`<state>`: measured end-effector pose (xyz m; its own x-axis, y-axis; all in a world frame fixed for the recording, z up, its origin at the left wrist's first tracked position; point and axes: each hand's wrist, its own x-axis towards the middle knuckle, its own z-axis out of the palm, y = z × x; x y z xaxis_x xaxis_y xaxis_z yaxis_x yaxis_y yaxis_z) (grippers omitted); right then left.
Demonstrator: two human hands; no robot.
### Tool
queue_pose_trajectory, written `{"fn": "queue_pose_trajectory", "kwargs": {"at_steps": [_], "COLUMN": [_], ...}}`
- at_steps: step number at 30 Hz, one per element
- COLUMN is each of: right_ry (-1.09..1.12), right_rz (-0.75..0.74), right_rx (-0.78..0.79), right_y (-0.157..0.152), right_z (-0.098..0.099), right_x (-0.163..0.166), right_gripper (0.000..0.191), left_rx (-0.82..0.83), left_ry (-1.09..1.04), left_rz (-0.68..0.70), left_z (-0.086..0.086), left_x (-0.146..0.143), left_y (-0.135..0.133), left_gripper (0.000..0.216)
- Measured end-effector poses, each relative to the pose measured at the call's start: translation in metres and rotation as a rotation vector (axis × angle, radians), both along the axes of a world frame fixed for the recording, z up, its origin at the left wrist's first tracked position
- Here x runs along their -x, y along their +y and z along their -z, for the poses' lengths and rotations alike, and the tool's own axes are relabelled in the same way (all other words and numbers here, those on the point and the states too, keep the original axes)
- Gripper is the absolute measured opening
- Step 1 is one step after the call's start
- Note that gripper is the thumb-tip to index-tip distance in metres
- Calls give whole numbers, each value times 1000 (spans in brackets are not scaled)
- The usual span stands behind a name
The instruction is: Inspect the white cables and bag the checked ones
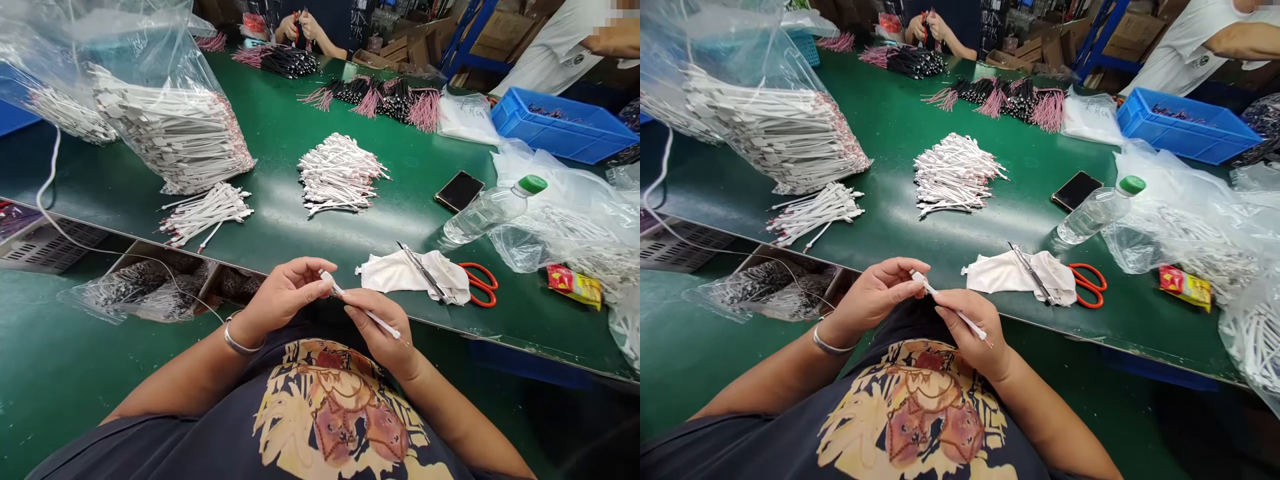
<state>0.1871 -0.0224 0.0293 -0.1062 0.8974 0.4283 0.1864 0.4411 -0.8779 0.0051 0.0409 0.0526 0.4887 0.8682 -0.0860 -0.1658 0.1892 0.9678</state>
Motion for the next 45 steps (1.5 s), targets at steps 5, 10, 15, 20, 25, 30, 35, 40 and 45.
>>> {"fn": "queue_pose_trajectory", "kwargs": {"at_steps": [5, 10, 15, 20, 25, 30, 35, 40, 45], "right_ry": [75, 241, 389, 421, 439, 331, 2, -322, -255], "right_rz": [13, -30, -104, -115, -138, -45, -10, 89, 145], "right_rx": [142, 436, 594, 634, 639, 584, 504, 260, 256], "right_y": [-2, -4, -6, -6, -5, -3, 4, 20, 33], "right_z": [1, 0, 1, 1, 2, 4, 1, 4, 12], "right_x": [1, 8, 15, 17, 16, 4, -15, -30, -35], "right_gripper": [30, 19, 24, 24, 40, 36, 24, 24, 18], "left_rx": [44, 5, -9, -35, -135, -527, -911, -1037, -1144], "left_ry": [-37, 11, 140, 210, 250, 512, 1211, 1460, 1280], "left_rz": [7, -89, -143, -158, -238, -489, -418, -233, -91], "left_z": [4, 3, 1, 6, 5, -33, -55, -31, -25], "left_x": [-2, -10, -15, -16, -5, 53, 117, 133, 73], "left_y": [1, -1, -2, -3, 5, 40, 92, 130, 131], "left_gripper": [17, 16, 25, 29, 27, 25, 29, 39, 39]}}
